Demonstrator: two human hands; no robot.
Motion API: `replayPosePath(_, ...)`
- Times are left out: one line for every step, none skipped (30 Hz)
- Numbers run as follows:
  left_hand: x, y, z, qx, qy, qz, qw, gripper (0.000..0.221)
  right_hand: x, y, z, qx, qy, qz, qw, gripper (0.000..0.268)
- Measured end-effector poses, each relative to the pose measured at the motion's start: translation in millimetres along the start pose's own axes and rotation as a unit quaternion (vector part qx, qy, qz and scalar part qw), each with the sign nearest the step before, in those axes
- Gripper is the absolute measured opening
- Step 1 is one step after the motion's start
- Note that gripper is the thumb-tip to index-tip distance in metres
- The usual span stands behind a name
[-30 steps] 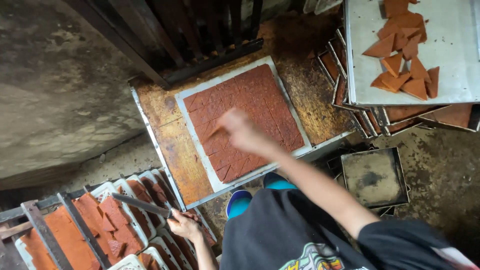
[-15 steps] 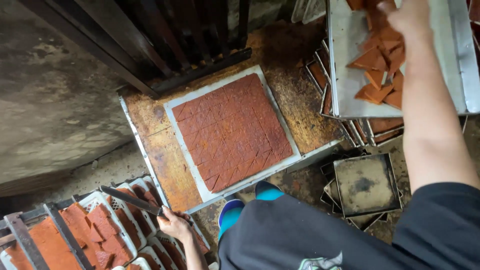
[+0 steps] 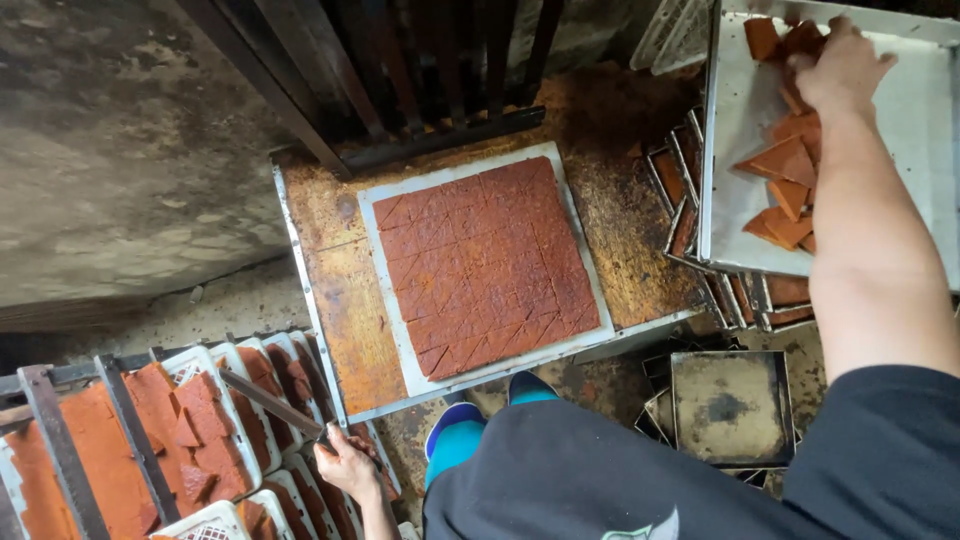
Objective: The person uses a knife to cut a large sheet of reddish-brown food into triangular pieces on a wooden table. They repeatedly pick up the cut pieces and place them onto a nearby metal tray.
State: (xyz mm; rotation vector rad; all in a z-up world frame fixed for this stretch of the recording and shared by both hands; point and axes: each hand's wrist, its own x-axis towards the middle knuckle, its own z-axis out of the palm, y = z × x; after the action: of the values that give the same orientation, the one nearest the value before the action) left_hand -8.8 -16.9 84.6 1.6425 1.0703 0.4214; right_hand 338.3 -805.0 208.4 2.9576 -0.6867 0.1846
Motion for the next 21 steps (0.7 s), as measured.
replayPosePath(2.9, 1.8, -0.7, -0.001, -0.001, 0.0, 1.0, 0.037, 14.3, 9.9, 12.7, 0.0, 0.002, 0.001, 1.0, 0.058)
replayPosePath(6.3, 3.5, -1.5, -0.012, -0.011, 0.016, 1.0, 0.035, 28.6, 19.5, 25.5, -0.075, 0.08, 0.056, 0.992, 0.024)
replayPosePath(8.1, 5.1, -8.6, -0.02, -0.018, 0.03, 0.999, 0.032, 39.5, 26.4, 41.0, -0.148, 0.152, 0.108, 0.971, 0.012)
replayPosePath(10.5, 7.3, -9.7, -0.017, -0.017, 0.028, 0.999, 0.032, 49.8, 35.2, 50.3, -0.148, 0.15, 0.107, 0.972, 0.012)
replayPosePath(12.4, 8.3, -11.0, -0.025, -0.011, 0.031, 0.999, 0.031, 56.0, 48.4, 58.7, 0.205, 0.274, 0.167, 0.925, 0.015)
replayPosePath(14.6, 9.5, -12.8, -0.032, -0.006, 0.034, 0.999, 0.03, 61.9, 61.3, 66.8, 0.527, 0.367, 0.201, 0.74, 0.028)
replayPosePath(19.3, 4.1, -9.2, -0.037, -0.006, 0.033, 0.999, 0.03, 8.9, 34.1, 31.0, 0.527, 0.37, 0.197, 0.739, 0.028)
replayPosePath(24.4, -1.0, -6.2, -0.025, 0.002, 0.022, 0.999, 0.031, -25.2, -11.1, -12.0, 0.61, 0.271, 0.197, 0.718, 0.017)
replayPosePath(26.4, -6.1, -16.5, -0.005, 0.018, 0.009, 1.0, 0.033, -49.4, -70.5, -57.0, 0.684, 0.157, 0.191, 0.686, 0.018)
replayPosePath(24.4, -5.7, -11.5, -0.003, 0.024, 0.006, 1.0, 0.033, -89.5, -108.2, -64.6, 0.686, 0.15, 0.189, 0.687, 0.018)
replayPosePath(25.3, -6.1, -7.2, -0.018, 0.016, 0.009, 1.0, 0.031, -127.9, -151.3, -70.2, 0.761, 0.057, 0.152, 0.628, 0.003)
replayPosePath(27.7, -7.0, -3.9, -0.032, 0.007, 0.011, 0.999, 0.03, -168.6, -193.6, -76.5, 0.822, -0.037, 0.113, 0.557, 0.012)
replayPosePath(31.5, -13.7, 0.3, -0.032, 0.023, 0.007, 0.999, 0.03, -205.4, -249.2, -79.6, 0.823, -0.052, 0.106, 0.555, 0.012)
replayPosePath(36.7, -20.8, 4.2, -0.036, 0.015, 0.007, 0.999, 0.028, -248.1, -303.5, -83.1, 0.752, -0.1, 0.049, 0.649, 0.023)
replayPosePath(37.6, -30.0, 2.0, -0.035, 0.008, 0.004, 0.999, 0.026, -302.1, -352.8, -87.9, 0.666, -0.15, -0.01, 0.731, 0.04)
replayPosePath(40.0, -47.9, 2.1, -0.03, 0.027, -0.004, 0.999, 0.026, -327.9, -382.8, -43.9, 0.665, -0.168, -0.019, 0.728, 0.04)
replayPosePath(45.4, -64.9, 1.8, 0.0, 0.006, 0.023, 1.0, 0.025, -355.8, -414.1, -0.8, 0.675, -0.252, 0.003, 0.693, 0.043)
replayPosePath(51.4, -81.8, 1.1, 0.031, -0.016, 0.048, 0.998, 0.025, -386.3, -444.7, 40.9, 0.678, -0.334, 0.025, 0.654, 0.046)
replayPosePath(42.3, -64.9, -3.7, 0.032, -0.001, 0.042, 0.999, 0.025, -401.6, -465.9, 61.3, 0.674, -0.347, 0.017, 0.652, 0.046)
replayPosePath(33.8, -47.5, -7.4, 0.03, -0.014, 0.053, 0.998, 0.027, -417.4, -486.4, 81.4, 0.674, -0.401, 0.04, 0.62, 0.041)
replayPosePath(25.2, -30.2, -5.6, 0.024, -0.03, 0.064, 0.997, 0.028, -430.5, -503.4, 101.8, 0.669, -0.45, 0.064, 0.588, 0.037)
